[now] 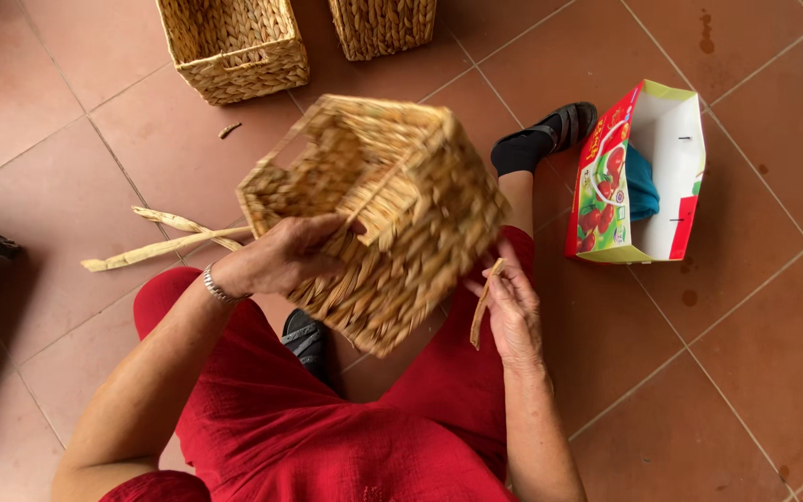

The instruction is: The person sits on the floor with a woven water-hyacinth basket on their lap and wraps a flat fiber strip around the basket's rim, tucking and tightening it along the edge. They then use scissors to trim the excess strip ends from the finished rim.

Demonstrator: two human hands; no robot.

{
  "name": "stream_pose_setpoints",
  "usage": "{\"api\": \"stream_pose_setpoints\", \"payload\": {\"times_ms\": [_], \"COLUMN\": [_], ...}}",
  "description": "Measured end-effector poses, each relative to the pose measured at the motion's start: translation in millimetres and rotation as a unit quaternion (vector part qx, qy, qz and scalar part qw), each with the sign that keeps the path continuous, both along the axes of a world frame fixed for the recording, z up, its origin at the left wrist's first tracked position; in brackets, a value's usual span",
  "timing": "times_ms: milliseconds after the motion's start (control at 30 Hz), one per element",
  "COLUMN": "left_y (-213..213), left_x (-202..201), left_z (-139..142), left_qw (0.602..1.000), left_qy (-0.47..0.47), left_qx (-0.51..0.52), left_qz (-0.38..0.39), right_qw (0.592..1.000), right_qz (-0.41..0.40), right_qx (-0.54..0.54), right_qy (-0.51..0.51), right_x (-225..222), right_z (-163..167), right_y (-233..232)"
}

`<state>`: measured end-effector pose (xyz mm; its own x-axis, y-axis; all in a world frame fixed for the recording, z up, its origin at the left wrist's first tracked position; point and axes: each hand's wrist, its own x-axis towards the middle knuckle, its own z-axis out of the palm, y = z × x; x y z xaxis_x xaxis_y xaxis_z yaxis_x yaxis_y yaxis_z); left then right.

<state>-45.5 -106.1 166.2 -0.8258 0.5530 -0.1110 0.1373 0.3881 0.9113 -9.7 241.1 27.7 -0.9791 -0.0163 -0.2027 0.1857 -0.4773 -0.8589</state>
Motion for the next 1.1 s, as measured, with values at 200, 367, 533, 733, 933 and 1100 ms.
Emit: {"api": "stream_pose_setpoints", "payload": {"times_ms": [200,367,533,733,933,1100], "left_y": [-5.0,13.9,56.4,119.3,141.7,138.3], "left_x": [15.6,19.6,7.4,-29.9,-27.2,-25.0], "left_z": [2.9,-2.6,-7.2,-16.0,-14.7,-19.8], "left_qw": [0.988,0.966,0.977,0.982,0.982,0.977], "left_qy": [-0.138,-0.236,-0.179,-0.077,-0.140,-0.204], "left_qx": [0.042,0.054,-0.025,-0.072,-0.091,-0.026], "left_qz": [-0.052,-0.094,-0.114,-0.157,-0.084,-0.061], "right_qw": [0.991,0.989,0.975,0.825,0.812,0.749], "right_qz": [-0.046,-0.064,-0.078,-0.138,-0.128,-0.123], "right_qx": [0.120,0.117,0.207,0.528,0.511,0.551], "right_qy": [0.034,-0.062,0.004,0.147,0.253,0.347], "right_x": [73.0,141.5,140.1,124.8,104.0,77.6], "right_z": [8.2,13.2,18.8,74.1,106.7,102.9], "right_y": [43.1,51.3,43.1,25.9,-2.5,-26.8]}}
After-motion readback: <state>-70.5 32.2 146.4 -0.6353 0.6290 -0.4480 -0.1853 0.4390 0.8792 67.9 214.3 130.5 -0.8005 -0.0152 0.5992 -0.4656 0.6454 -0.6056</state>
